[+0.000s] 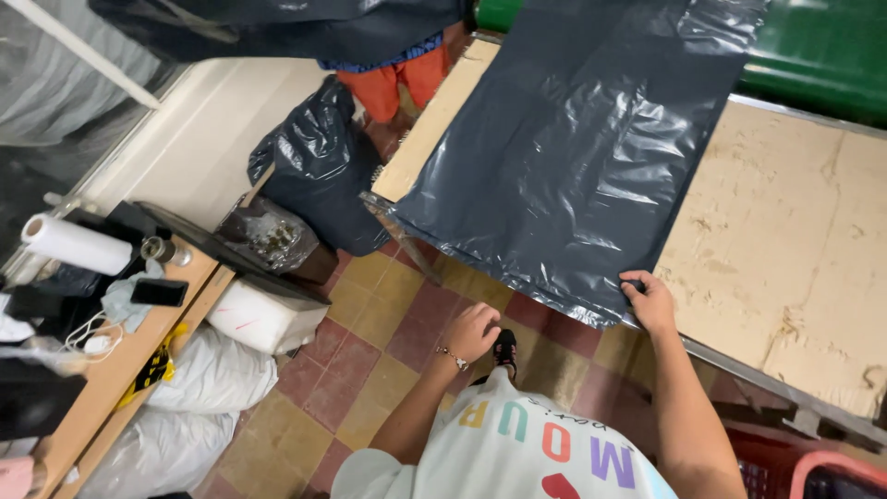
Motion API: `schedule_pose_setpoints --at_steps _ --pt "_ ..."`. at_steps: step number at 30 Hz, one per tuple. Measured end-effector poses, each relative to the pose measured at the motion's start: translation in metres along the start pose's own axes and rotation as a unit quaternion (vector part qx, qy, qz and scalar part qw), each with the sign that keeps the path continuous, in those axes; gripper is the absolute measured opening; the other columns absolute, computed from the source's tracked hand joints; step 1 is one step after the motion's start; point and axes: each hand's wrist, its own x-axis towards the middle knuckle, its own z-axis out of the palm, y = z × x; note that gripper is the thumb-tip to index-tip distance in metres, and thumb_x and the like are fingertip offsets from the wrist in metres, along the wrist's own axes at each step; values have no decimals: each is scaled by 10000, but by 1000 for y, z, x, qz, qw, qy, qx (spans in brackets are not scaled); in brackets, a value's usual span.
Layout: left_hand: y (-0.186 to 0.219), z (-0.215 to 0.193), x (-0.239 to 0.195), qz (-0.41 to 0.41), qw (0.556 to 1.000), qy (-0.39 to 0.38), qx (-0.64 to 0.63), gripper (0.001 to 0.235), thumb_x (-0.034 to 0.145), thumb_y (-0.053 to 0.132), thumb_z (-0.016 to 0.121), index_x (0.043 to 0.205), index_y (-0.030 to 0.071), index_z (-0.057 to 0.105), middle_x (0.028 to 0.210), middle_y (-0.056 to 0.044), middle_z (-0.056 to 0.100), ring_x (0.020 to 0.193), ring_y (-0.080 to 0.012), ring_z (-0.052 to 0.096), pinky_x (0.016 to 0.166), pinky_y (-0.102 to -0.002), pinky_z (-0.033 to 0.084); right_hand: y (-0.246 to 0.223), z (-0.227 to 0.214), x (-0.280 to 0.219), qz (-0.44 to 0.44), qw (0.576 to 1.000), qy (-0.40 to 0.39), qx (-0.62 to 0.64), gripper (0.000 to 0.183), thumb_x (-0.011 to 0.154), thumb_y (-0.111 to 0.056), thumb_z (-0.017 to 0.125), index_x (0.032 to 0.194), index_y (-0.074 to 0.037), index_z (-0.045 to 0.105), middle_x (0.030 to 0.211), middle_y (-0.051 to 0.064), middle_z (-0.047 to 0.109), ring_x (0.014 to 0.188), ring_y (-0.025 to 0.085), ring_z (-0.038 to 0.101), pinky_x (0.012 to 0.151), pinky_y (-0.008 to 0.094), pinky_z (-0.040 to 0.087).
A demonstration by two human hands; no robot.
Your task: Folding large black plastic bags and placing them into a storage crate
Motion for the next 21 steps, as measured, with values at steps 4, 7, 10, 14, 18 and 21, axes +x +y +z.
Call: schedule_pose_setpoints --at_steps 4,7,10,14,18,21 --pt "15 -6 -3 7 1000 -18 1 230 868 283 702 1081 225 636 973 -7 633 911 -233 693 831 -372 588 -11 -1 -8 5 1000 -1 -6 264 907 -232 762 1165 -276 794 1080 239 702 1083 422 670 933 488 526" --pt "16 5 -2 28 999 -29 -20 218 866 284 704 1068 234 641 945 12 638 888 -209 697 826 -359 587 -3 1 -1 6 1000 3 -9 259 904 -241 764 1155 -297 794 1069 220 705 1072 407 677 927 481 533" --pt "28 4 -1 51 996 -47 -48 193 869 247 705 1049 206 647 927 -5 651 872 -222 704 822 -370 588 14 4 9 -4 1000 -2 -5 263 899 -241 764 1154 -301 792 1033 195 697 1013 376 687 889 457 545" --pt "43 1 -2 65 992 -83 -72 159 882 233 697 1029 194 652 916 -24 656 874 -255 701 818 -383 580 18 6 8 -16 999 1 42 281 887 -190 744 1160 -243 786 959 148 682 910 302 681 819 400 558" --pt "48 13 -3 97 986 -98 -97 157 895 246 692 1029 187 635 910 -7 656 874 -216 710 815 -362 586 7 -1 6 -43 994 69 75 322 884 -127 759 1205 -144 754 1091 250 645 1032 424 660 896 488 539" --pt "45 27 -11 101 982 -123 -98 172 896 259 695 1042 182 644 917 -34 659 888 -259 702 821 -393 579 33 6 5 -36 982 161 91 243 934 -91 726 1174 -63 701 1142 257 553 1068 459 628 948 503 524"
